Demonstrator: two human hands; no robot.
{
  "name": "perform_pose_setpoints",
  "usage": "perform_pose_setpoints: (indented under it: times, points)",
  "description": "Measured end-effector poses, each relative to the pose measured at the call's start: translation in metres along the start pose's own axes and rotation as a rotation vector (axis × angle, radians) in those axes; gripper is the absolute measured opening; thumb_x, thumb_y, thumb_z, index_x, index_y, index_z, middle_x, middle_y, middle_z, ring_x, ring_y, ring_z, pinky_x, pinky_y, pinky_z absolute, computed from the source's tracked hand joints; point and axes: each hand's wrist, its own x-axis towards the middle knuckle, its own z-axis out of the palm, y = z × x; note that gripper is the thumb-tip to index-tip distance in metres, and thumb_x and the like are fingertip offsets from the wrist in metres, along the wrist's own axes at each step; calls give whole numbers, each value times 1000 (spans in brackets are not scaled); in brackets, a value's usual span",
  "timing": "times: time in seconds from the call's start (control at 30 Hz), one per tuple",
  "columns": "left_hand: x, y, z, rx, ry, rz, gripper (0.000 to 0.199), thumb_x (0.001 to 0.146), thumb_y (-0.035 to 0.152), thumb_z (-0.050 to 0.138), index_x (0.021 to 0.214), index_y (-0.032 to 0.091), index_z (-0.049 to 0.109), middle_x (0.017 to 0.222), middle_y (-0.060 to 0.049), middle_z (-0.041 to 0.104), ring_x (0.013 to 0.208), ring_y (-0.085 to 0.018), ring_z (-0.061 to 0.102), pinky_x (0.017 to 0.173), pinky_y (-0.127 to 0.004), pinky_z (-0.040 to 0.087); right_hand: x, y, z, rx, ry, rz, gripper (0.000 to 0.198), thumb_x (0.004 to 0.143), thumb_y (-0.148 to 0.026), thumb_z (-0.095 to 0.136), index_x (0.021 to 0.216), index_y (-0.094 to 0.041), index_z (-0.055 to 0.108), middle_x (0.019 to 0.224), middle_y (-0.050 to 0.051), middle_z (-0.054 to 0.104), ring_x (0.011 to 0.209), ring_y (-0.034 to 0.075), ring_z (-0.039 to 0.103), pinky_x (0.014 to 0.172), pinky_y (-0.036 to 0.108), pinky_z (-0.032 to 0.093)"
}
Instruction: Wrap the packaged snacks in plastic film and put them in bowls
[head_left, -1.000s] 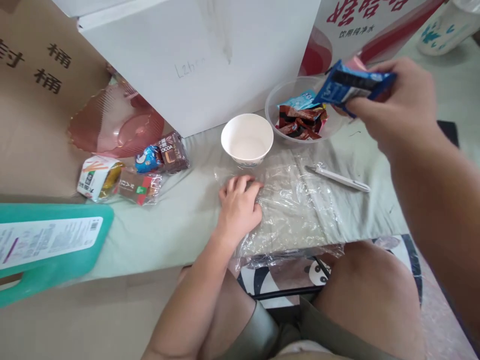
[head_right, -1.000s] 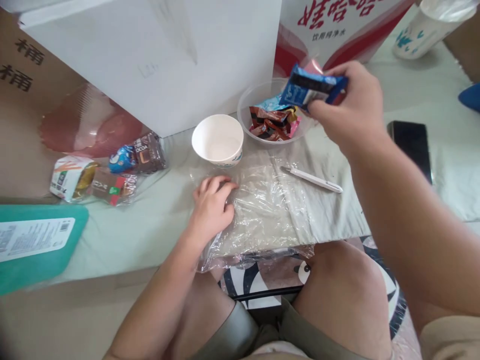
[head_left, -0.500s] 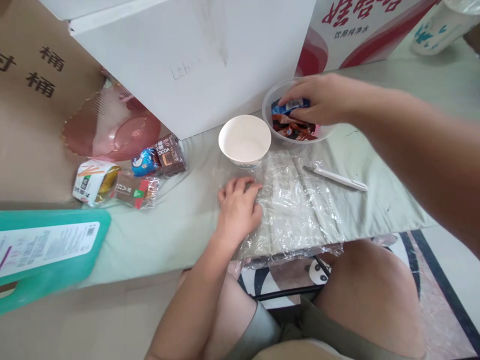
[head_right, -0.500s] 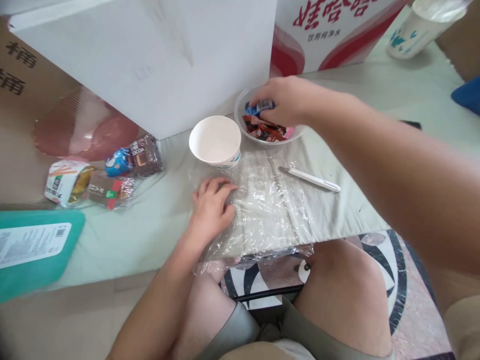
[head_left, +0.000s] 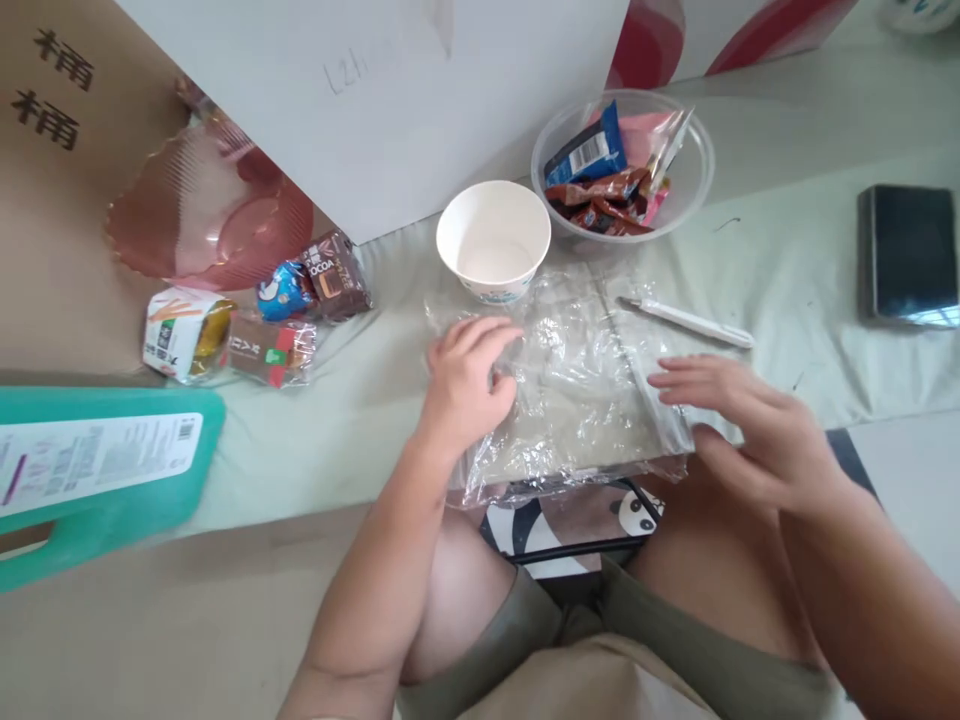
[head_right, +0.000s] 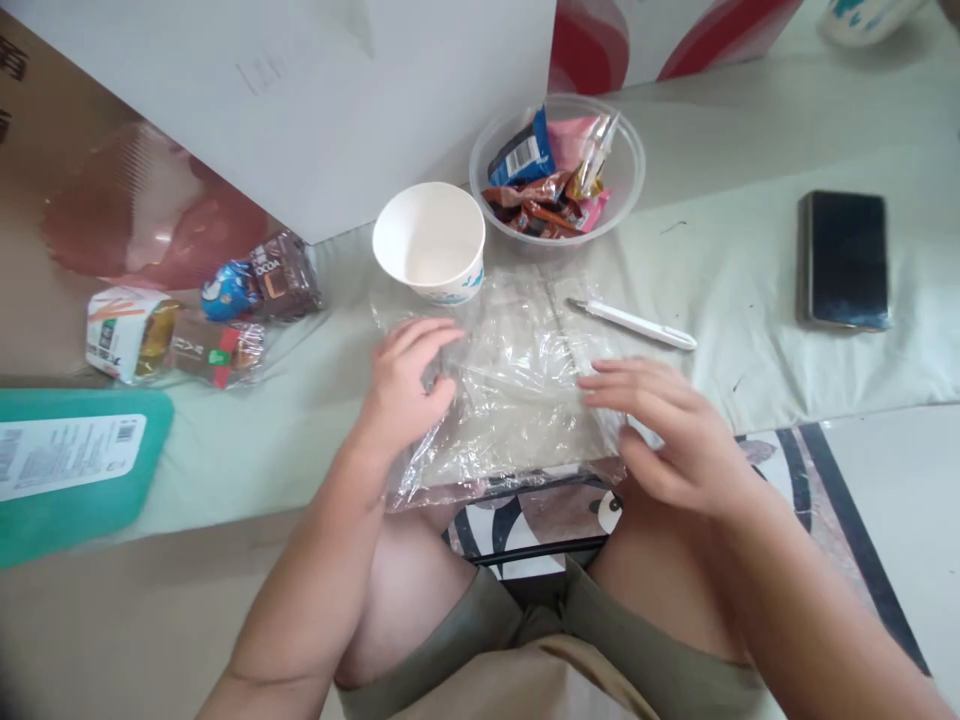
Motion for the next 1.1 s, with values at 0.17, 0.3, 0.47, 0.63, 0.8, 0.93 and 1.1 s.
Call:
perform_pose_setpoints:
  times: [0.17, 0.3, 0.47, 0.63, 0.8, 0.93, 1.1]
  points:
    - [-6, -25, -14, -222, 226, 141, 39, 72, 1, 55, 97, 23, 76, 120, -2, 79, 122, -24, 71, 112, -47, 56, -65, 8, 1, -311, -50, 145, 60, 91, -6, 57, 145, -31, 59, 143, 13, 70, 143, 39, 59, 113, 60, 53]
    - [-8, -40, -20, -307, 153, 113, 28, 72, 6, 55, 81, 22, 76, 95, -2, 81, 94, -20, 77, 92, -37, 63, -60, 11, 2, -364, -182, 104, 54, 96, -19, 64, 147, -37, 58, 161, 7, 56, 158, 39, 41, 125, 63, 41]
    - [-7, -46, -14, -288, 85, 23, 28, 70, 10, 56, 81, 21, 79, 99, -3, 83, 97, -22, 78, 96, -39, 62, -52, 9, 7, -232, -114, -55, 13, 97, -19, 65, 104, -28, 71, 142, 5, 72, 154, 32, 49, 129, 58, 34]
    - [-9, -32, -12, -578, 246, 122, 21, 80, 21, 59, 74, 27, 78, 82, -2, 81, 89, -23, 78, 92, -44, 63, -30, -2, 5, 165, 172, 169, 6, 98, -24, 64, 93, -28, 65, 83, -3, 79, 99, 21, 80, 119, 48, 49]
    - [-19, -19, -21, -638, 249, 163, 53, 92, 70, 47, 76, 30, 78, 82, -7, 80, 90, -29, 78, 94, -52, 61, 25, 13, 22, 299, 544, 497, 15, 100, -41, 60, 92, -28, 61, 77, -1, 70, 67, 17, 68, 75, 40, 62]
    - [-33, -1, -20, -453, -204, 390, 86, 83, 92, 47, 129, 25, 75, 131, -15, 77, 132, -38, 68, 117, -59, 50, 46, 29, 35, 397, 655, 729, 13, 104, -41, 52, 96, -31, 49, 74, -3, 63, 54, 13, 54, 52, 30, 51]
    - [-45, 33, 0, -125, -195, 400, 70, 82, 58, 79, 139, 21, 67, 149, -18, 66, 144, -40, 59, 120, -60, 50, 42, 31, 37, 415, 724, 760, 13, 105, -38, 50, 97, -29, 45, 66, -7, 56, 45, 10, 48, 41, 28, 38]
